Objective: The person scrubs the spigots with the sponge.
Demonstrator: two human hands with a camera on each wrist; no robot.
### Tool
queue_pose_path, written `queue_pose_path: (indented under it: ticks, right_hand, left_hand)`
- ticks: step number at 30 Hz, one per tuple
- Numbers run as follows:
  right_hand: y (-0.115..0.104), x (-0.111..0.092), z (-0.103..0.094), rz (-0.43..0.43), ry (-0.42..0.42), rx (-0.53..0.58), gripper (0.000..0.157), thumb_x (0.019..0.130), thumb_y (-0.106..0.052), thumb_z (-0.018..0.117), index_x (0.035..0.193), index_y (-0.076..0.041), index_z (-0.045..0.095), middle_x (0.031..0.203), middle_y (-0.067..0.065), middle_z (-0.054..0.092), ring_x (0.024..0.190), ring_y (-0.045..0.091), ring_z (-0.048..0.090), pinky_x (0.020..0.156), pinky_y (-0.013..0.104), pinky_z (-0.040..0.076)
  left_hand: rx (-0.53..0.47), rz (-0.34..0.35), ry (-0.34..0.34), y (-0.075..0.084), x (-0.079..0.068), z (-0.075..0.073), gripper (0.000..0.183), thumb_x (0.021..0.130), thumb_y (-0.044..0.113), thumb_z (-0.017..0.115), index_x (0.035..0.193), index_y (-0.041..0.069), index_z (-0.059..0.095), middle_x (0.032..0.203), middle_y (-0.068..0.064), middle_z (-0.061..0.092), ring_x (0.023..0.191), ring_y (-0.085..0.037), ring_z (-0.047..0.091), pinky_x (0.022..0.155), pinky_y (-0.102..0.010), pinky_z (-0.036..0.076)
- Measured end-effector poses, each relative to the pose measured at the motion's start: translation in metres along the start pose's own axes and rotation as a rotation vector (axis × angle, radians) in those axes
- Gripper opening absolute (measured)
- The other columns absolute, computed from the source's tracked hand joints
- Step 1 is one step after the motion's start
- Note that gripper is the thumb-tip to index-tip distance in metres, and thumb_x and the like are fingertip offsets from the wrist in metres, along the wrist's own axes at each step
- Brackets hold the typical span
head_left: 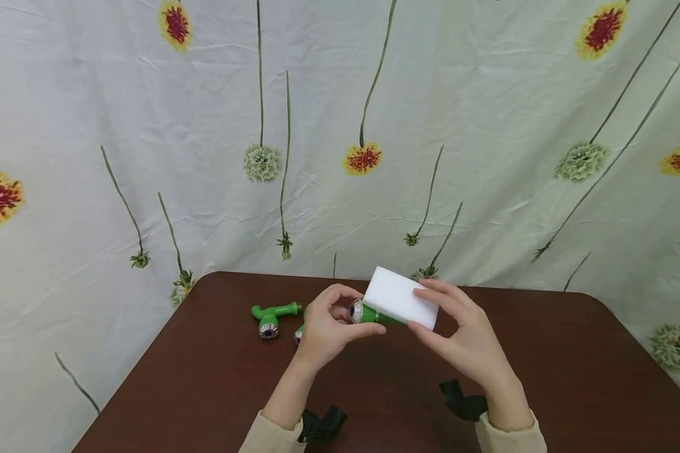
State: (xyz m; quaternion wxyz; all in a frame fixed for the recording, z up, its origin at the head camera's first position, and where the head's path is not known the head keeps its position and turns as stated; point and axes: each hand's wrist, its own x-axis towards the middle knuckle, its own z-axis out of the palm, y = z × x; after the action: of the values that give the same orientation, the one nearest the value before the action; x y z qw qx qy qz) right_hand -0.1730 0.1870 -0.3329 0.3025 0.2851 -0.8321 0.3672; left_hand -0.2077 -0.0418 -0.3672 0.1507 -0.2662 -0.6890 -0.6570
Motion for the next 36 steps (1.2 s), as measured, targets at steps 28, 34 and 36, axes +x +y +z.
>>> queue_pose_path:
  ticks: [28,34,36]
  right_hand:
    - [-0.005,0.003,0.006,-0.095,0.119,-0.124,0.047,0.065,-0.01,0.085,0.109,-0.008,0.069,0.119,0.004,0.06,0.106,0.021,0.058,0.083,0.012,0.044]
    - [-0.009,0.004,0.008,-0.13,0.078,-0.114,0.048,0.065,-0.011,0.085,0.11,-0.008,0.068,0.119,0.005,0.059,0.105,0.021,0.059,0.081,0.014,0.046]
    - [-0.009,0.005,0.009,-0.143,0.111,-0.144,0.047,0.064,-0.011,0.085,0.108,-0.007,0.069,0.118,0.005,0.06,0.103,0.02,0.06,0.079,0.017,0.048]
  left_hand:
    - [0.229,0.03,0.132,0.041,-0.001,0.005,0.039,0.058,0.005,0.089,0.085,-0.002,0.063,0.084,-0.01,0.053,0.067,-0.022,0.059,0.06,-0.029,0.055]
    - [0.253,0.038,0.162,0.042,-0.002,0.006,0.038,0.057,0.006,0.09,0.082,0.0,0.062,0.081,-0.009,0.052,0.065,-0.02,0.056,0.057,-0.026,0.054]
    - [0.259,0.041,0.171,0.042,-0.002,0.006,0.038,0.056,0.006,0.09,0.082,0.0,0.063,0.081,-0.009,0.053,0.065,-0.02,0.056,0.056,-0.026,0.053]
